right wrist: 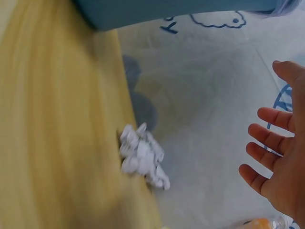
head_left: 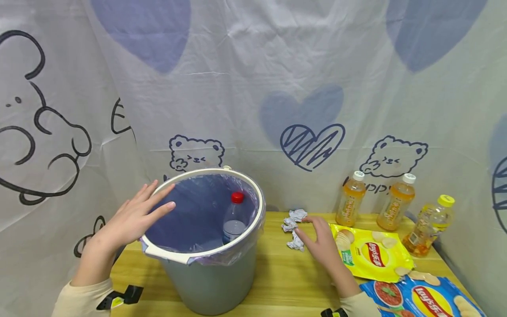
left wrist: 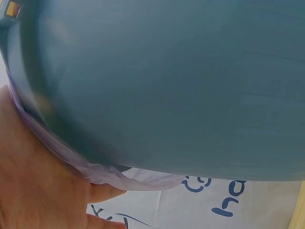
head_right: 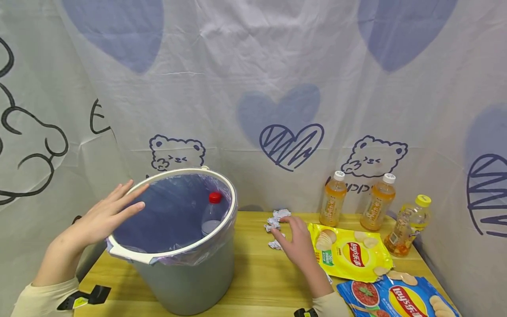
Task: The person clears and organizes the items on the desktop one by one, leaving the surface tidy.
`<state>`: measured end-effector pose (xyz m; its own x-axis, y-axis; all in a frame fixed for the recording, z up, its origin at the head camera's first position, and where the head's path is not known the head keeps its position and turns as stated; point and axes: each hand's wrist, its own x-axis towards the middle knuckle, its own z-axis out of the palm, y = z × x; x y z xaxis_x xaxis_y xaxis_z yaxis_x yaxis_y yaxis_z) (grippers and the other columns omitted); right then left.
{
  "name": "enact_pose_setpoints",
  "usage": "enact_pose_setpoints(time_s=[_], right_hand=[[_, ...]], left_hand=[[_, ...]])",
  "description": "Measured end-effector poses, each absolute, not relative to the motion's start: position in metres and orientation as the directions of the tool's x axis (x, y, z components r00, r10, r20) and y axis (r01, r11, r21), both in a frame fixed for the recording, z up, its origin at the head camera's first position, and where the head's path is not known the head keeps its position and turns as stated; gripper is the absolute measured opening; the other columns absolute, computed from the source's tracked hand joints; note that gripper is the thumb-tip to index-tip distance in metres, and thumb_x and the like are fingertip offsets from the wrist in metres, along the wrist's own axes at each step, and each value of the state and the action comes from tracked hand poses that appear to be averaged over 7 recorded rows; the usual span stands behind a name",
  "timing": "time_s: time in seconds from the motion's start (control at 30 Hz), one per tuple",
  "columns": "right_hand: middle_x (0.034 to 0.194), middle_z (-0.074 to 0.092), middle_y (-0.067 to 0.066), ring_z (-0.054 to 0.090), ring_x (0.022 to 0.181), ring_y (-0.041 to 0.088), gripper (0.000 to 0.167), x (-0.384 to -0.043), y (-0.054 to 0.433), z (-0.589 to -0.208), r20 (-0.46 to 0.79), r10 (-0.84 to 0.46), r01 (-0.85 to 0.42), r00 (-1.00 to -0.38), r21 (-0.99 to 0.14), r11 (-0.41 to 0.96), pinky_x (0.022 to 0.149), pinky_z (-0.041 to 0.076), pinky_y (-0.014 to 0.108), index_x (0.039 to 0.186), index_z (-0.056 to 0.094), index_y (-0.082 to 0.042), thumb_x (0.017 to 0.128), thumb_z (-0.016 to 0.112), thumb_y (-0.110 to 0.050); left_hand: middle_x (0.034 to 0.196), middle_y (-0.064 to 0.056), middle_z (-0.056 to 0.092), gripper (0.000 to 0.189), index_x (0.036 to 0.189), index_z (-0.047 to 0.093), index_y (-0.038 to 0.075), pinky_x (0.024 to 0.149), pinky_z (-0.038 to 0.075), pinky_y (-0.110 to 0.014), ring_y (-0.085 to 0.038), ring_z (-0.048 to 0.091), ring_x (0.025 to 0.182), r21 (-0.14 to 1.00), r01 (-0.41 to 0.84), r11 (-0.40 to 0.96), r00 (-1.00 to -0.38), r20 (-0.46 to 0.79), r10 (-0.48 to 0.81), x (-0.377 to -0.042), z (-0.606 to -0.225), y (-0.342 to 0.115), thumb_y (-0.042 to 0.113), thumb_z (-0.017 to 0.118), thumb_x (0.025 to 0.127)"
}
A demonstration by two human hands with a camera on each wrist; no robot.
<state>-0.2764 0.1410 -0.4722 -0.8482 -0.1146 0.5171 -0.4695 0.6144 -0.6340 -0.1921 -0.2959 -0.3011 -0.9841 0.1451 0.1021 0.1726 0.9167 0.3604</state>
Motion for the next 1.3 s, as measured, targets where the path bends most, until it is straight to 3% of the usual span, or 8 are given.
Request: enact_pose_setpoints(time_s=[0.23,0.6,0.9,1.3], right_hand=[[0.117,0.064,0.012,0.057,0.112,0.032,0.039,-0.261,0.162,-0.487,0.502,-0.157,-0.442,-0.851,-0.521,0.73,0.094,0.046,0.052,0.118,0.062,-0.008,0.089,0.07,-0.033],[0.114,0.064,0.006,0.057,0.111,0.028,0.04,-0.234,0.19,-0.495,0.398,-0.187,-0.365,-0.898,-0.437,0.822,0.091,0.048,0.052,0.116,0.063,-0.013,0.089,0.069,-0.041],[0.103,0.066,0.003,0.063,0.097,0.023,0.036,-0.217,0.208,-0.502,0.462,-0.211,-0.385,-0.862,-0.322,0.865,0.077,0.052,0.047,0.106,0.066,-0.013,0.083,0.076,-0.038],[0.112,0.063,0.009,0.06,0.104,0.03,0.051,-0.205,0.233,-0.509,0.196,-0.16,-0.21,-0.968,-0.275,0.938,0.086,0.049,0.053,0.113,0.065,-0.011,0.082,0.072,-0.051]], left_hand=[[0.164,-0.021,0.006,0.066,0.157,0.02,0.029,0.104,0.007,-0.08,-0.052,0.002,0.148,0.367,0.177,0.913,-0.983,0.107,0.148,-0.191,-0.302,-0.296,0.059,0.036,0.1],[0.164,-0.021,0.005,0.065,0.157,0.02,0.029,0.105,0.007,-0.08,-0.052,0.002,0.147,0.375,0.191,0.907,-0.981,0.116,0.158,-0.191,-0.301,-0.297,0.057,0.036,0.1],[0.164,-0.021,0.006,0.065,0.157,0.02,0.029,0.105,0.009,-0.079,-0.053,0.003,0.147,0.375,0.19,0.907,-0.981,0.116,0.157,-0.192,-0.301,-0.297,0.057,0.036,0.1],[0.164,-0.021,0.006,0.066,0.157,0.021,0.027,0.106,0.009,-0.079,-0.052,0.003,0.147,0.376,0.177,0.909,-0.983,0.111,0.145,-0.192,-0.3,-0.296,0.058,0.036,0.1]])
